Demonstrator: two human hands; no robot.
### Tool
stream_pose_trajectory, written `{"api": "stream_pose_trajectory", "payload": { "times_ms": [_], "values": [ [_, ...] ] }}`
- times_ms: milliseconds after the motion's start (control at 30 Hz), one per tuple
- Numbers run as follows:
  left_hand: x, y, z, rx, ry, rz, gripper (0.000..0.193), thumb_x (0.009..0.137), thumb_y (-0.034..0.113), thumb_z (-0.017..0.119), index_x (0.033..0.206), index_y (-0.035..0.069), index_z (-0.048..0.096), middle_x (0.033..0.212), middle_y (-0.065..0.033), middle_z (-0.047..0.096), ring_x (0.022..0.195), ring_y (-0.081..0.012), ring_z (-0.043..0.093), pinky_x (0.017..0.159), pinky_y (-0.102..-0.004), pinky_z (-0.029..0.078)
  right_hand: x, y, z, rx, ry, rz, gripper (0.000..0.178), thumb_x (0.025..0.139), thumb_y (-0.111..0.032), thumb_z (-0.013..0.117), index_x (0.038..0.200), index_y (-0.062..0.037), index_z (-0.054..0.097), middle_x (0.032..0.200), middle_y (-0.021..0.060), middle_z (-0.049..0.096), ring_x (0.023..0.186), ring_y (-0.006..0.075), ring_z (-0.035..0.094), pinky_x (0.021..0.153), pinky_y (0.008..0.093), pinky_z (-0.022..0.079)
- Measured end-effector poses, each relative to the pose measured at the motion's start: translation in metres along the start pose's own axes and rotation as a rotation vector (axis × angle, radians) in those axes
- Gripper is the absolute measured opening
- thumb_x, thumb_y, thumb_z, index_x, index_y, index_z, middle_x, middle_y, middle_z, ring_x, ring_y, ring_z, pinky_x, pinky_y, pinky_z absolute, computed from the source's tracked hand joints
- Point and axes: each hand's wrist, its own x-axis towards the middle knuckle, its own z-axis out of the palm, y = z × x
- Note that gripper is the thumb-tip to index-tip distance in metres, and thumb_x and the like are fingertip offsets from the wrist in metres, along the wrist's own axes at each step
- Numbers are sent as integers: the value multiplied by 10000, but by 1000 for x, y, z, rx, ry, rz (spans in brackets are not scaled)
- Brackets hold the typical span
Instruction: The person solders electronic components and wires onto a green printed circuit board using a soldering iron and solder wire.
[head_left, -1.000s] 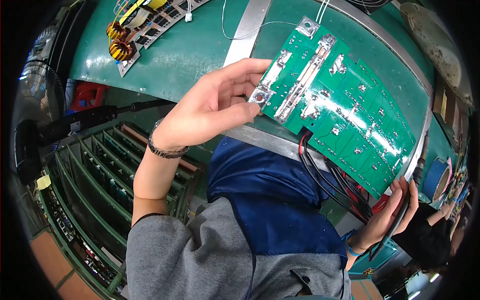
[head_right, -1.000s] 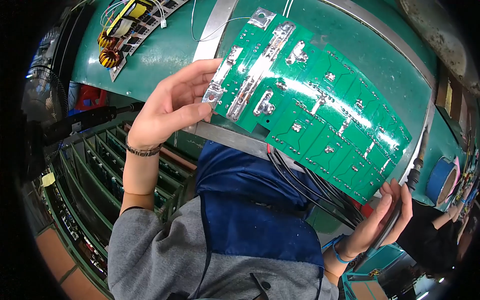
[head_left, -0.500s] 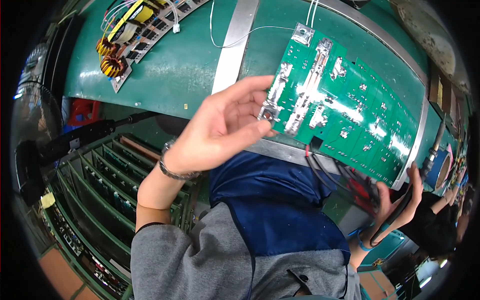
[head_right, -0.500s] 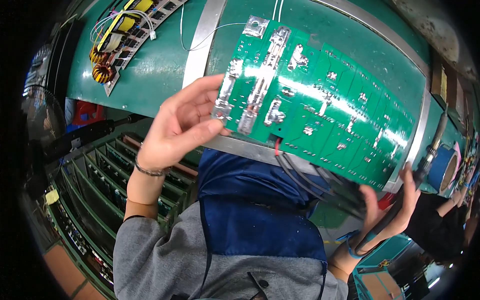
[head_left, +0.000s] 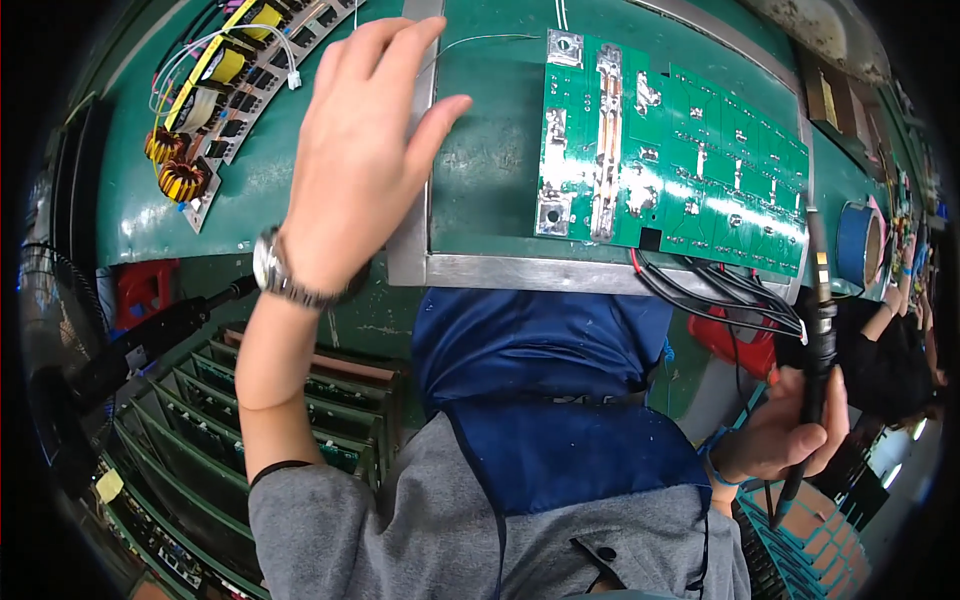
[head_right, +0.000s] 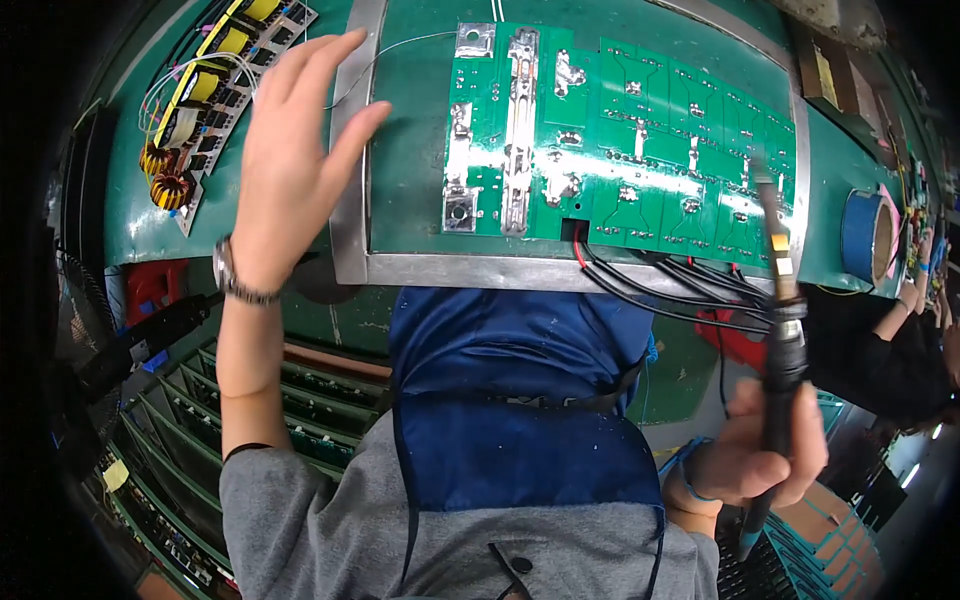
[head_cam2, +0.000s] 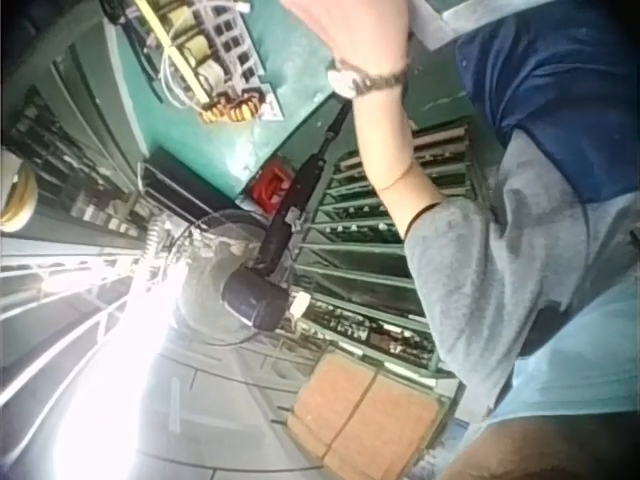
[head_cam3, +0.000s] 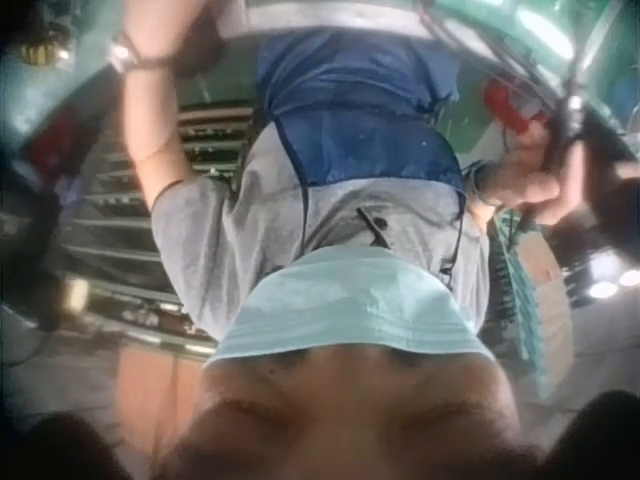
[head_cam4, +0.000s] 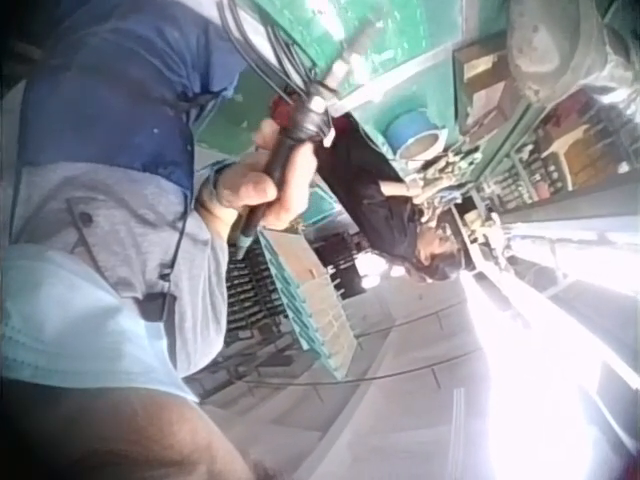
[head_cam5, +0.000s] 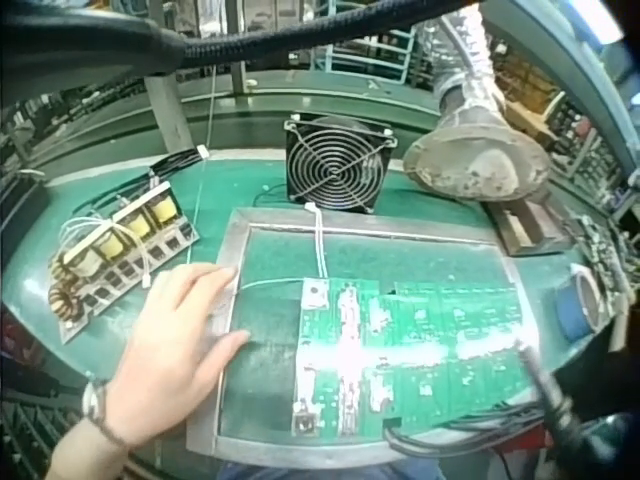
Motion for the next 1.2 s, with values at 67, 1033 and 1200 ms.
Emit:
{"api": "stream_pose_trajectory", "payload": {
  "times_ms": [67, 1033, 1200],
  "values": [
    [4, -5, 11, 189, -37, 59, 374, 839, 122, 660, 1195, 44, 576, 1119, -131, 586, 939, -294, 586, 792, -335, 490, -4, -7, 6, 152, -141, -18, 559, 971, -489, 427, 1105, 44, 532, 747, 192, 603, 562, 184, 565, 527, 294, 482],
    [-62, 58, -27, -89, 139, -16, 339, 605, 13, 820, 924, 104, 748, 693, 6, 510, 526, -108, 499, 462, -249, 423, 6, -39, 29, 394, -677, 294, 435, 978, -360, 450, 1096, 38, 581, 646, 126, 678, 525, 147, 646, 474, 242, 527],
    [-63, 59, -26, -69, 150, 25, 345, 604, 9, 820, 931, 93, 748, 695, 4, 509, 532, -110, 501, 464, -245, 425, 8, -42, 29, 404, -696, 290, 461, 979, -375, 446, 1102, 50, 573, 648, 128, 678, 519, 150, 646, 479, 241, 532]
  ]
}}
